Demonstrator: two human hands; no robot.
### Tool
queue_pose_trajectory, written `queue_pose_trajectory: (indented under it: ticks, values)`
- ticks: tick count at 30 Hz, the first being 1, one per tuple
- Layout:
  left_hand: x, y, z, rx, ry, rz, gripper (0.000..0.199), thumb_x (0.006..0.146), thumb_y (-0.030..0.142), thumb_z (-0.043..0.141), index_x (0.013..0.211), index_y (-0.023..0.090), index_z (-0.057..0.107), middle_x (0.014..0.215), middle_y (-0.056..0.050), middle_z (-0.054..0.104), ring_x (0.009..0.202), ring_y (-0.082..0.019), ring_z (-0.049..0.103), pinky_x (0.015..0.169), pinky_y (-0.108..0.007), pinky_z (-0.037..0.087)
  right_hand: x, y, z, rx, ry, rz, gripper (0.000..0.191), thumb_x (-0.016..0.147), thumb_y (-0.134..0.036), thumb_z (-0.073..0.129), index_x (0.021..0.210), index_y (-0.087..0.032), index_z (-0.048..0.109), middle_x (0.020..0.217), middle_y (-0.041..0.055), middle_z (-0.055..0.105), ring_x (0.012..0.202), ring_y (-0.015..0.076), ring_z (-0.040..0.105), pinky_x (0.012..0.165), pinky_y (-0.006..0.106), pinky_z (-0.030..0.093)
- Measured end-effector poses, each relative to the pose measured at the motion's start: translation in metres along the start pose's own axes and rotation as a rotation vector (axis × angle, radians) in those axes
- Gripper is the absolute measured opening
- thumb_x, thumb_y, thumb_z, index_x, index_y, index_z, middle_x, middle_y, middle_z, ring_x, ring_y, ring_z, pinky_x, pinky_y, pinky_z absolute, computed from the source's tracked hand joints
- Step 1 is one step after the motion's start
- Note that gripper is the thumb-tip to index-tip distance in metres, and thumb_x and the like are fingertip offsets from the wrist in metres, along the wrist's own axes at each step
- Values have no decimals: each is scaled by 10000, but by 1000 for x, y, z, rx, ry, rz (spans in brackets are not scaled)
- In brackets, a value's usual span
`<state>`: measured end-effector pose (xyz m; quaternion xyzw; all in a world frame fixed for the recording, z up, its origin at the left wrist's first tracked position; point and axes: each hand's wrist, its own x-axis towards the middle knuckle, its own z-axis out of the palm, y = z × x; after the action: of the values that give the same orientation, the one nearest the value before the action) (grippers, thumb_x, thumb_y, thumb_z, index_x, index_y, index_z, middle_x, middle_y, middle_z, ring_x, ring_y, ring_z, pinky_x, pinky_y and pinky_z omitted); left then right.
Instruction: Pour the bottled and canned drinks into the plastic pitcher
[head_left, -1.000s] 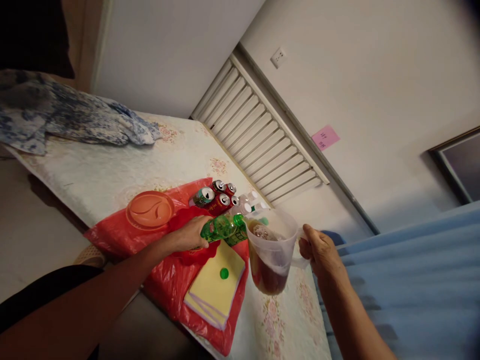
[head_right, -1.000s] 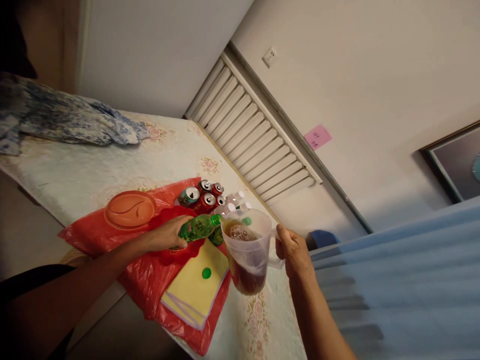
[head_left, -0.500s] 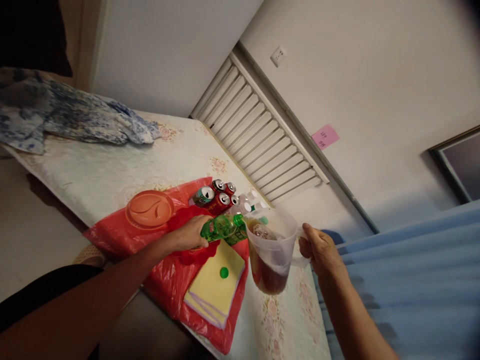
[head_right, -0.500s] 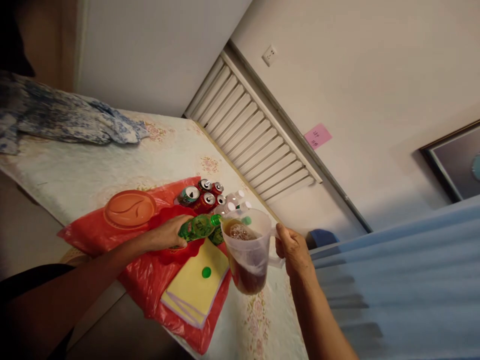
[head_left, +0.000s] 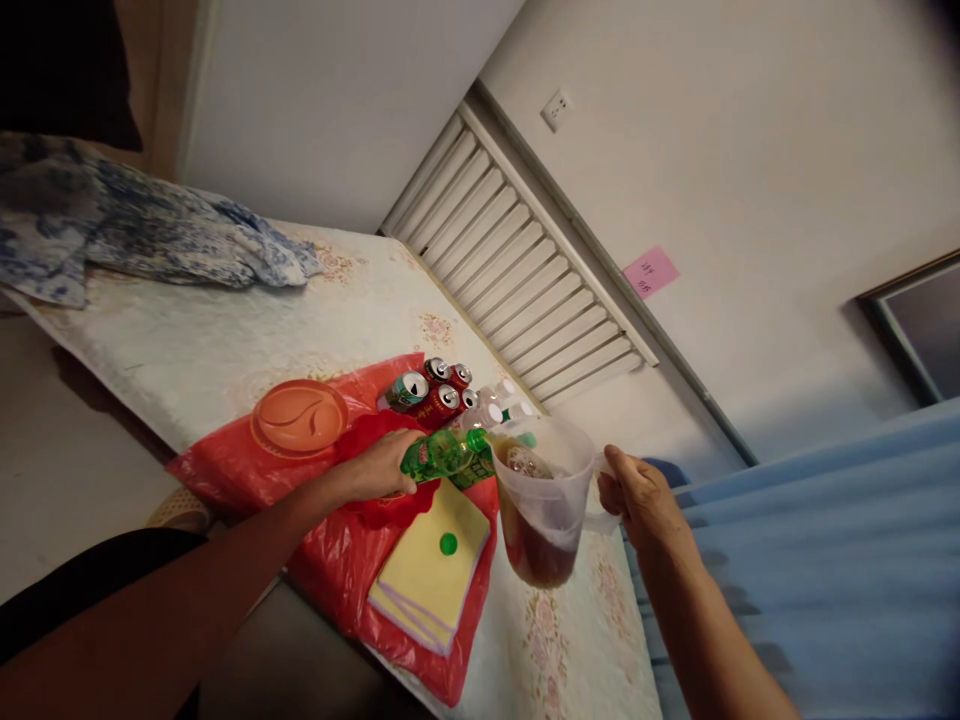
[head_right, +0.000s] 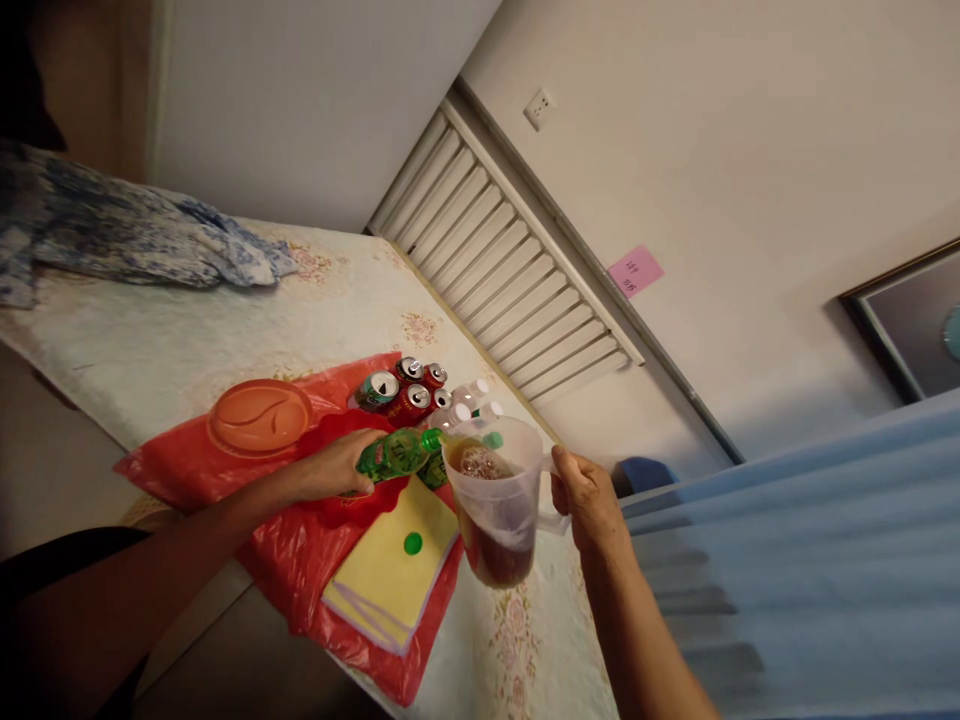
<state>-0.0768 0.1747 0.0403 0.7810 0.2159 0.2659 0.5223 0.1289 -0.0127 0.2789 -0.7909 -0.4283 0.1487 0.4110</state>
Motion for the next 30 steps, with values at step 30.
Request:
queue_pose_trajectory:
  ticks: [30]
  values:
    - [1, 1, -1, 35, -19, 6, 570, 563, 124, 647, 1120, 223, 574, 1097, -43, 651, 1041, -274, 598, 825, -308, 473, 1, -1, -3, -41, -8, 6, 570, 816, -615, 591, 472, -229, 352, 385, -57, 319, 388, 76, 270, 409, 252, 196]
